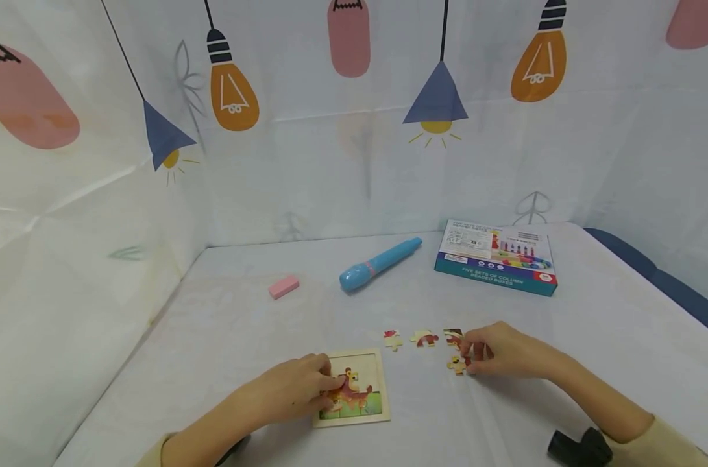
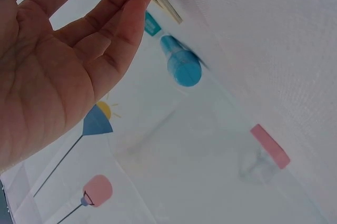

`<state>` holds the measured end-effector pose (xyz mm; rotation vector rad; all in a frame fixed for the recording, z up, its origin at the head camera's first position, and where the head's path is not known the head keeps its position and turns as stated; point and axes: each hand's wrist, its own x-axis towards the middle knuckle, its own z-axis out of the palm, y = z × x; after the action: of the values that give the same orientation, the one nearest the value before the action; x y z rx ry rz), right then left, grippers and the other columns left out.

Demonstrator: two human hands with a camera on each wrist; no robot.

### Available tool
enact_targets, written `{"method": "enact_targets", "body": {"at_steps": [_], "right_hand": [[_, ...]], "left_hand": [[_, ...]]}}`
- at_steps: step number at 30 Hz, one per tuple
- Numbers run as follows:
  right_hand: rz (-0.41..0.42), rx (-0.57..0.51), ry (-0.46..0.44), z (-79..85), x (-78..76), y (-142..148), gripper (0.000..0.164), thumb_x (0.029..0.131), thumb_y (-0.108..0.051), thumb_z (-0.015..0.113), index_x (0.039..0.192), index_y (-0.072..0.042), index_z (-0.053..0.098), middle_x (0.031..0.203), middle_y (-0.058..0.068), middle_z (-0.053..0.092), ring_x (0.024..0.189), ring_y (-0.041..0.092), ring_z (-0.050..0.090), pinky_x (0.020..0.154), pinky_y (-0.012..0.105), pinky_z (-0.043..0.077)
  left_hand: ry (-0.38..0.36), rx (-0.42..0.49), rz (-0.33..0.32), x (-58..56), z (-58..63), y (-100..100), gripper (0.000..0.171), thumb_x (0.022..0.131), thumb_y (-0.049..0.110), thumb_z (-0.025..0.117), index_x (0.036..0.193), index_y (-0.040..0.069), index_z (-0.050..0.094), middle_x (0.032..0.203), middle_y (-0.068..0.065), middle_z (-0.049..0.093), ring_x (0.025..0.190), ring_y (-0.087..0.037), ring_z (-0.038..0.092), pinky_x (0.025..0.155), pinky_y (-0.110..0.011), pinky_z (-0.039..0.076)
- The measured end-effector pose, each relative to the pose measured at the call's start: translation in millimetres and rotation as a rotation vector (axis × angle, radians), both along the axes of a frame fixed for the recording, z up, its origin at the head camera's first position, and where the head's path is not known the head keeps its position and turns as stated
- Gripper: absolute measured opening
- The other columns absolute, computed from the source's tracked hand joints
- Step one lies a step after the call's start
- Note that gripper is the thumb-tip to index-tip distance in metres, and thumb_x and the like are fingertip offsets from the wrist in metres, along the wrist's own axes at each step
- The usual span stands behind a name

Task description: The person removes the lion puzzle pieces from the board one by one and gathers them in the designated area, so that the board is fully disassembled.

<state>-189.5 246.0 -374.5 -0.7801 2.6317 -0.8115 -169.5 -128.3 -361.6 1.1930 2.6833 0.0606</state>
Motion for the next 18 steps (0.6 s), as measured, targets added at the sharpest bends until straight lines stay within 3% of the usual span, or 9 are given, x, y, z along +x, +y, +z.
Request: {"method": "enact_targets", "body": {"at_steps": [5,13,18], "right_hand": [[-0.01,0.008,-0.037,0.7,0.9,0.5,0.028,0.078,-0.032,0.073,0.1,-0.018,0.062,0.077,-0.007,0.054,0.068,0.008,0.05,0.058,0.021,0.046],[-0.005,0.019,-0.011,-1.2,0.8,-0.5,0.024,0.079,-0.028,0.072,0.099,-0.018,0.062,0.076,-0.009,0.054,0.068,0.007,0.049,0.059,0.021,0.046],[-0.015,0.035,-0.03,1.7,3.3,-1.7,0.024,0.079,-0.027,0.072,0.099,-0.018,0.062,0.078,-0.008,0.054,0.07,0.009,0.049,0.06,0.022,0.045]], "left_hand": [[0.011,-0.007,-0.009,0.1,0.8,0.2,0.043,0.085,0.032,0.064,0.126,0.022,0.057,0.094,0.005,0.049,0.069,-0.005,0.04,0.062,-0.017,0.039],[-0.015,-0.011,0.014,0.6,0.8,1.3,0.042,0.085,0.033,0.063,0.125,0.023,0.058,0.093,0.006,0.049,0.07,-0.005,0.041,0.063,-0.017,0.04],[-0.008,-0.011,-0.014,0.5,1.7,1.4,0.04,0.085,0.032,0.063,0.124,0.023,0.059,0.094,0.005,0.05,0.069,-0.005,0.041,0.063,-0.017,0.041]]}}
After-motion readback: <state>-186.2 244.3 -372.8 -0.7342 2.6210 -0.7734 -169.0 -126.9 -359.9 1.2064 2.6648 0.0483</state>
